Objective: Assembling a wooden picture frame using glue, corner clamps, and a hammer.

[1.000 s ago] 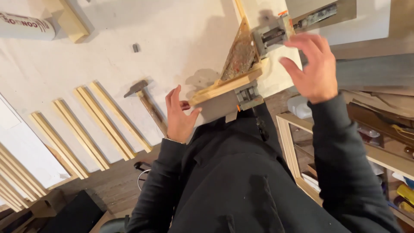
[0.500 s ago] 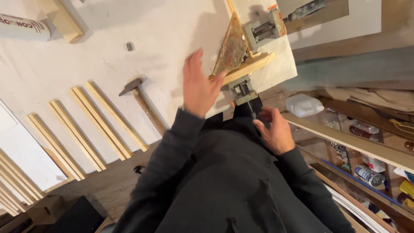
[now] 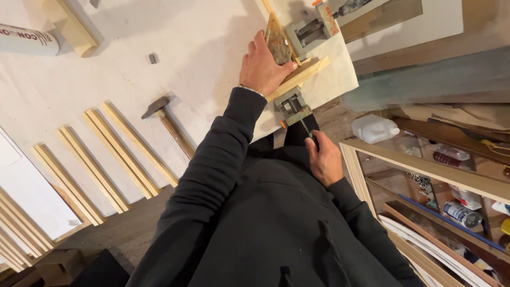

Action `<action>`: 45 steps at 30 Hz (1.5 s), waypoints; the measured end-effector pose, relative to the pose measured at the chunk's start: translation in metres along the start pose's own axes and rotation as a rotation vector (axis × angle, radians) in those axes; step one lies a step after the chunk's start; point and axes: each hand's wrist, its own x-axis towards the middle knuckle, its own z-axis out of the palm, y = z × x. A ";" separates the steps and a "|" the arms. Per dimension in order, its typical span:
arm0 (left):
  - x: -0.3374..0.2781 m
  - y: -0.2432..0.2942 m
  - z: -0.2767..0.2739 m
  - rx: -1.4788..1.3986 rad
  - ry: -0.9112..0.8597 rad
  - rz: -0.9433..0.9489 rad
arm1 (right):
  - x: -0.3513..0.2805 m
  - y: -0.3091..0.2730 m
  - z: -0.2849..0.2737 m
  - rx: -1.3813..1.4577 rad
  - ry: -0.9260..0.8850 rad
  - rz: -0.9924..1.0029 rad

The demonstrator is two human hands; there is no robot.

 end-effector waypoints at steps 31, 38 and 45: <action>0.003 -0.001 -0.003 0.021 -0.024 0.002 | 0.035 0.016 0.024 0.080 -0.330 0.213; 0.001 0.002 -0.003 0.016 -0.026 0.043 | 0.034 0.038 0.026 0.502 -0.581 0.382; 0.017 0.004 0.010 -0.027 0.052 0.110 | 0.054 0.019 -0.001 0.484 -0.563 0.447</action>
